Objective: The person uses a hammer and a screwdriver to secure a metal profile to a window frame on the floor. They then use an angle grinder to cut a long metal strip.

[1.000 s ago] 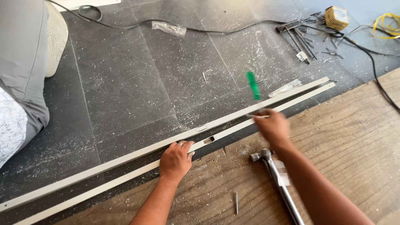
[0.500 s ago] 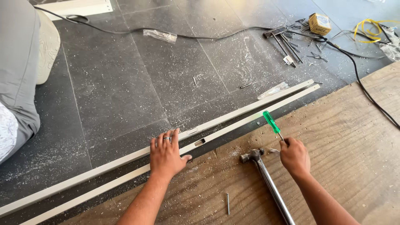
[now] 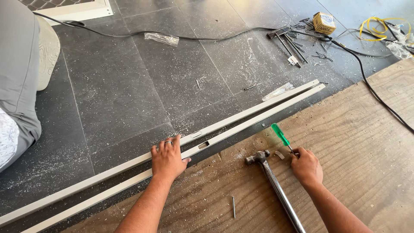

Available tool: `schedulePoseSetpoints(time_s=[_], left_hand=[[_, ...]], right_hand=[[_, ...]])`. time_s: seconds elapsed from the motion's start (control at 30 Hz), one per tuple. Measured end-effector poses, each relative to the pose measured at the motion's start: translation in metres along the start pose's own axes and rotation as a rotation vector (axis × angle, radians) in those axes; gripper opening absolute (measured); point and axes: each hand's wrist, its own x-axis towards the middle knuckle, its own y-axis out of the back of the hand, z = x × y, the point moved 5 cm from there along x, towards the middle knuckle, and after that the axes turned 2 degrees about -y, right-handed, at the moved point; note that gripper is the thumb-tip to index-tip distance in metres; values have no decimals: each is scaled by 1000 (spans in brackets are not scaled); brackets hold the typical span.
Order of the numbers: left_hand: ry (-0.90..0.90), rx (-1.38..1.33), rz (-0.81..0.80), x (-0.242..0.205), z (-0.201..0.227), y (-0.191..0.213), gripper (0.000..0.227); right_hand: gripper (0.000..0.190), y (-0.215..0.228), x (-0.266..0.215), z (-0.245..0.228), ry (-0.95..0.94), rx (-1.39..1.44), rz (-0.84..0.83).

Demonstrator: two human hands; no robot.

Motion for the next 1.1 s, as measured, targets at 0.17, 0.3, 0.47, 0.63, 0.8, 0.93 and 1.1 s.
schedulePoseSetpoints(time_s=[0.17, 0.3, 0.47, 0.63, 0.8, 0.93, 1.1], left_hand=[[4, -60, 15, -1, -1, 2, 107], [-17, -91, 3, 0, -5, 1, 108], [-24, -134, 30, 2, -8, -2, 106], [-25, -157, 14, 4, -11, -3, 108], [-21, -151, 11, 10, -14, -16, 103], [0, -358, 201, 22, -25, -22, 48], [42, -488, 246, 23, -31, -21, 35]], right_hand=[[36, 3, -9, -3, 62, -26, 70], [35, -4, -27, -8, 179, -53, 74], [43, -9, -72, -22, 153, 37, -141], [54, -12, -105, -23, 308, 40, -110], [43, 0, -50, 4, 270, -36, 107], [40, -6, -1, 32, 96, -178, -115], [27, 17, 25, 23, 67, -132, -115]])
